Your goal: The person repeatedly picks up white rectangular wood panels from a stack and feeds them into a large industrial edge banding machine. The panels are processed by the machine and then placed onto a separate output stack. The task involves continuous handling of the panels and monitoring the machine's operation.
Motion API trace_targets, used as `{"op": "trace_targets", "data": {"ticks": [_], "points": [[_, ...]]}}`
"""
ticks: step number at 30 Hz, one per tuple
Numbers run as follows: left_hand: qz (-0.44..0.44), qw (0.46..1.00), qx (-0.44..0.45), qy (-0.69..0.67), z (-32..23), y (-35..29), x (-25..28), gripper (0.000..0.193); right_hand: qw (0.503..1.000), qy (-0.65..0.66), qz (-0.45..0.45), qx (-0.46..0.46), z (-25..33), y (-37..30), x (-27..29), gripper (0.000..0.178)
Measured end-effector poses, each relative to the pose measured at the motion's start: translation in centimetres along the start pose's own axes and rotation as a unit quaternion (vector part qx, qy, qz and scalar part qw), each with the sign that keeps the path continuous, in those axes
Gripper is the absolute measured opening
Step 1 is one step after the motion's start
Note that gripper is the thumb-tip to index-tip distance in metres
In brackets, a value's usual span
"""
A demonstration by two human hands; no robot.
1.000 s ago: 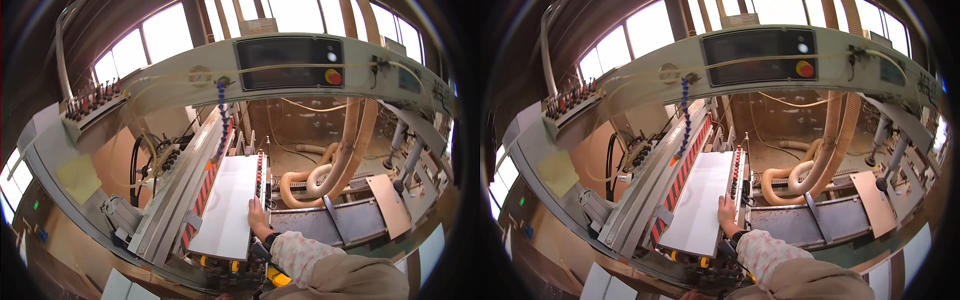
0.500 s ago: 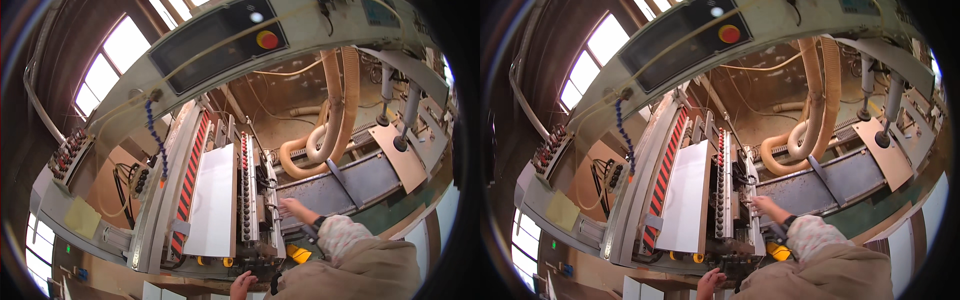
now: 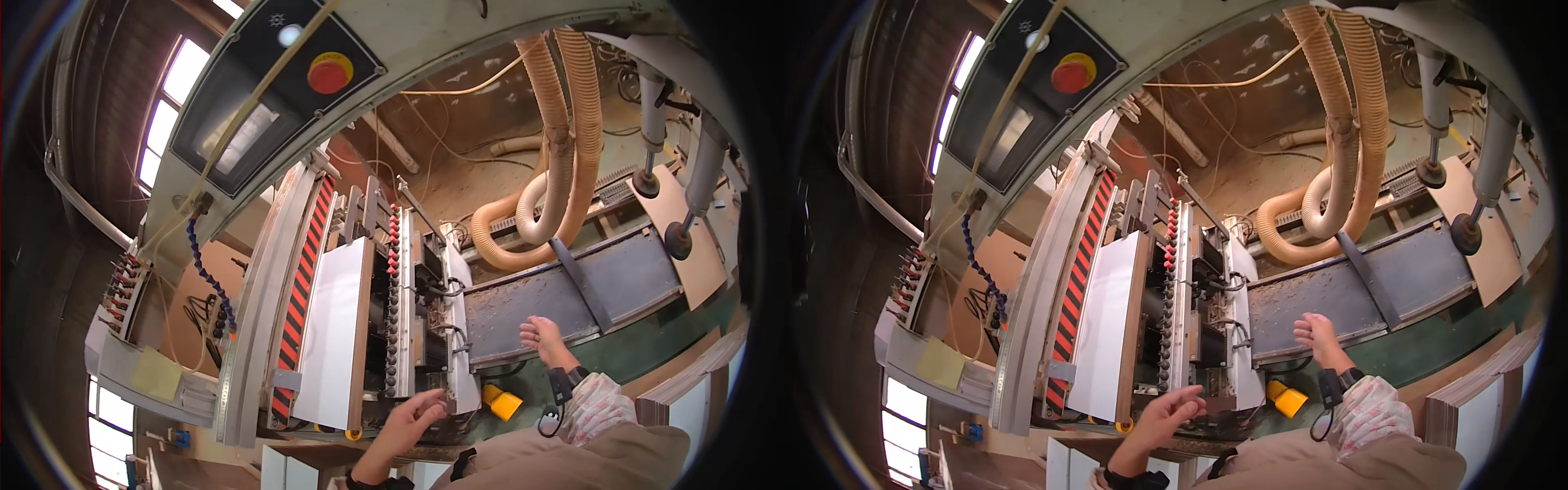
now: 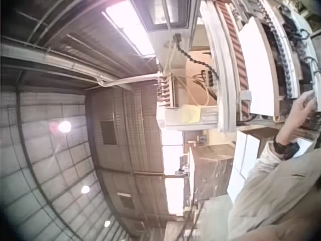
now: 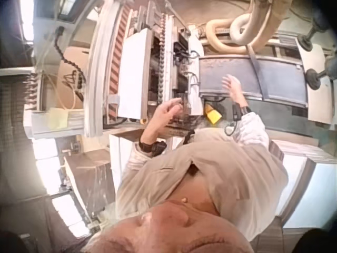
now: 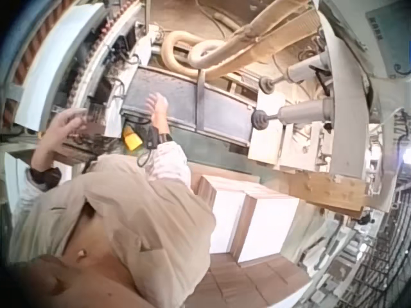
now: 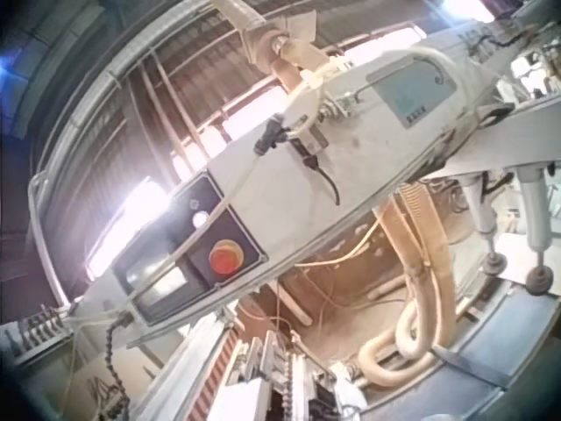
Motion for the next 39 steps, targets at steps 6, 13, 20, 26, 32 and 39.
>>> {"op": "trace_targets", "data": {"ticks": [6,13,20,26,32,39], "points": [[-0.096,0.912,0.079,0.391,-5.6,-0.9,8.0,0.035,1.000,-0.007,-0.004,0.011,0.9,-0.9,1.7,0.022],[-0.180,0.776,0.172,0.579,-4.7,4.9,21.8,0.045,0.998,0.026,-0.057,0.027,1.1,-3.0,2.5,0.023],[-0.256,0.741,0.151,0.602,-1.7,8.5,24.4,0.039,0.997,0.020,-0.067,-0.039,-6.2,-3.0,1.1,0.025],[-0.216,0.786,0.100,0.571,-2.1,9.8,25.1,0.034,0.992,0.011,0.002,-0.127,-13.2,0.9,-5.8,0.028],[-0.217,0.820,0.091,0.521,-2.2,9.2,26.7,0.034,0.967,0.002,0.189,-0.169,-16.8,5.7,-18.1,0.029],[-0.236,0.895,0.046,0.375,-5.4,6.3,28.4,0.035,0.926,-0.032,0.357,-0.121,-14.4,8.6,-29.6,0.035]]}}
Point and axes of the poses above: each hand's wrist, its own y-axis towards the middle knuckle, its own x-axis out of the back of the hand, z = x × y, the point moved 4 cm from there along y, towards the middle knuckle, and after that the axes turned 11 degrees about z, right-handed, at the moved point
